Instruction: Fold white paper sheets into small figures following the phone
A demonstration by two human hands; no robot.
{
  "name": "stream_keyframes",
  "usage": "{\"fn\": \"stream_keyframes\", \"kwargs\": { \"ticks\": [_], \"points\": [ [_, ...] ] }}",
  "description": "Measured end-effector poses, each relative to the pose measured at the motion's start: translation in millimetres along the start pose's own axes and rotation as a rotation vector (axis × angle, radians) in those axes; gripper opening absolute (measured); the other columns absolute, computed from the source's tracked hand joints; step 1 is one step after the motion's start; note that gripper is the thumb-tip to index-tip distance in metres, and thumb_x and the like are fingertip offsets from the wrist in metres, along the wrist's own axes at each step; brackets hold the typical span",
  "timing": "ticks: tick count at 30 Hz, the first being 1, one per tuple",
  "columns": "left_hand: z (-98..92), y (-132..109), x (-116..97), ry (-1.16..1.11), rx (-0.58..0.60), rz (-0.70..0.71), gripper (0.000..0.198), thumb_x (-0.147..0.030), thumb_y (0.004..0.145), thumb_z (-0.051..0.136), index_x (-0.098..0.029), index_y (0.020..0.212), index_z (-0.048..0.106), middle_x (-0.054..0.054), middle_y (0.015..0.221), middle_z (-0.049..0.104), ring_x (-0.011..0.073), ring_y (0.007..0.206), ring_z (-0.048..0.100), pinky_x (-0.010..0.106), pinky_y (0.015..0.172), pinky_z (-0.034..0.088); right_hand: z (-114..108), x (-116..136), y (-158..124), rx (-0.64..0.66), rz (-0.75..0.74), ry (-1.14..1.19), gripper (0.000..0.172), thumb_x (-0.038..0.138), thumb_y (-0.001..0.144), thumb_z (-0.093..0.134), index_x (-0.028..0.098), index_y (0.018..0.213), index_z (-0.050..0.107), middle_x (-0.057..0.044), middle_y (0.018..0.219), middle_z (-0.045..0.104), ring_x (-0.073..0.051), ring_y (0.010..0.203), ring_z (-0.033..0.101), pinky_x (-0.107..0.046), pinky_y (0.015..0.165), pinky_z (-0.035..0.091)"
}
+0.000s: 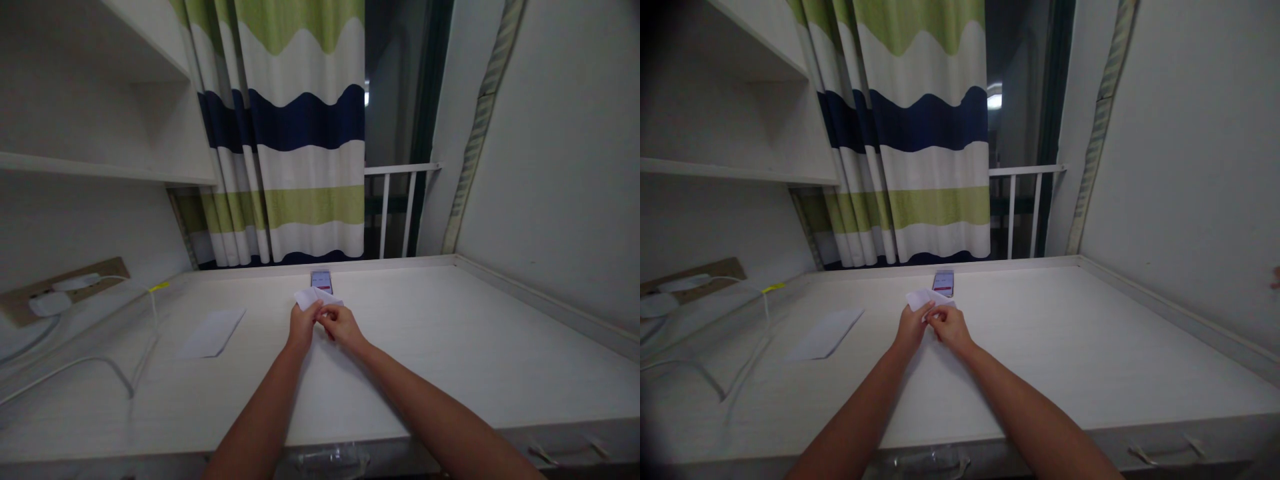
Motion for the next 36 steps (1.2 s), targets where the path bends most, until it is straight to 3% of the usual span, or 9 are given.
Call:
{"fn": "stream_keyframes", "kwargs": {
  "ticks": [4, 7, 10, 12, 14, 19, 28, 32, 36],
  "points": [
    [-7.4, 2, -5, -0.046, -0.089, -0.033, 0.038, -0.023, 0.048, 0.068, -0.013, 0.084, 0.058, 0.005, 0.075, 0.063, 0.0170, 0.068, 0.059, 0.028, 0.061, 0.045, -11, 2, 3, -0.021, -0.039, -0.029, 0.024, 0.032, 0.073, 0.046, 0.015, 0.064, 0.060, 0.005, 0.038, 0.044, -0.006, 0.033, 0.039, -0.018, 0.038, 0.030],
    [-10.1, 2, -7, -0.047, -0.127, -0.042, 0.038, -0.021, 0.049, 0.068, -0.015, 0.084, 0.058, 0.004, 0.079, 0.063, 0.0158, 0.070, 0.059, 0.026, 0.062, 0.045, -38, 8, 4, -0.253, -0.110, -0.078, 0.033, 0.035, 0.074, 0.043, 0.014, 0.051, 0.055, 0.003, 0.042, 0.042, -0.007, 0.042, 0.040, -0.019, 0.042, 0.031],
    [-8.8, 2, -5, -0.013, -0.104, -0.052, 0.037, -0.020, 0.049, 0.068, -0.015, 0.085, 0.059, 0.005, 0.082, 0.063, 0.0161, 0.072, 0.060, 0.027, 0.064, 0.045, -56, 9, 4, -0.396, -0.155, -0.029, 0.021, 0.033, 0.070, 0.048, 0.014, 0.070, 0.057, 0.001, 0.056, 0.050, -0.009, 0.051, 0.044, -0.020, 0.047, 0.036],
    [-5.2, 3, -1, 0.044, -0.041, -0.067, 0.039, -0.020, 0.049, 0.068, -0.015, 0.086, 0.059, 0.005, 0.082, 0.064, 0.0171, 0.072, 0.060, 0.028, 0.063, 0.046, -58, 8, 6, -0.393, -0.178, 0.033, 0.029, 0.032, 0.067, 0.053, 0.014, 0.090, 0.055, -0.002, 0.073, 0.055, -0.010, 0.060, 0.049, -0.020, 0.051, 0.039],
    [-1.2, 3, 4, 0.136, 0.035, -0.085, 0.040, -0.021, 0.049, 0.069, -0.014, 0.087, 0.060, 0.006, 0.080, 0.064, 0.0184, 0.070, 0.060, 0.029, 0.061, 0.046, -55, 4, 9, -0.342, -0.169, 0.063, 0.033, 0.033, 0.067, 0.053, 0.014, 0.094, 0.055, -0.005, 0.081, 0.056, -0.011, 0.065, 0.051, -0.021, 0.054, 0.041],
    [3.1, 1, 2, 0.289, 0.098, -0.034, 0.037, -0.020, 0.046, 0.072, -0.013, 0.081, 0.062, 0.006, 0.076, 0.065, 0.0191, 0.069, 0.059, 0.028, 0.062, 0.045, -46, -3, 14, -0.203, -0.137, 0.021, 0.021, 0.032, 0.067, 0.053, 0.013, 0.073, 0.061, -0.004, 0.066, 0.059, -0.012, 0.060, 0.051, -0.023, 0.057, 0.041],
    [15.7, -9, -21, 0.315, 0.161, 0.157, 0.040, -0.020, 0.050, 0.070, -0.017, 0.089, 0.061, 0.006, 0.092, 0.063, 0.0194, 0.084, 0.057, 0.028, 0.074, 0.042, -50, -20, 20, -0.226, -0.058, 0.035, 0.021, 0.033, 0.062, 0.056, 0.013, 0.067, 0.061, -0.002, 0.060, 0.059, -0.012, 0.055, 0.051, -0.023, 0.054, 0.040],
    [20.9, -9, -17, 0.200, 0.250, 0.086, 0.042, -0.035, 0.057, 0.065, -0.016, 0.094, 0.061, 0.008, 0.098, 0.062, 0.0210, 0.089, 0.055, 0.026, 0.073, 0.042, -52, -23, 21, -0.247, -0.037, 0.058, 0.022, 0.034, 0.061, 0.056, 0.013, 0.065, 0.060, -0.001, 0.058, 0.058, -0.012, 0.054, 0.050, -0.023, 0.053, 0.039],
    [19.1, -4, 1, 0.075, 0.266, -0.105, 0.057, -0.061, 0.064, 0.045, -0.016, 0.094, 0.062, 0.008, 0.086, 0.064, 0.0189, 0.077, 0.058, 0.025, 0.060, 0.043, -53, -19, 19, -0.262, -0.036, 0.050, 0.021, 0.034, 0.061, 0.055, 0.013, 0.064, 0.059, -0.001, 0.057, 0.056, -0.011, 0.053, 0.048, -0.023, 0.052, 0.037]
  ]
}}
Point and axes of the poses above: each hand's wrist, its own y-axis towards the middle knuckle, its own z-axis out of the palm, x = y × z, the point moved 7 cm from there along y, towards the middle knuckle
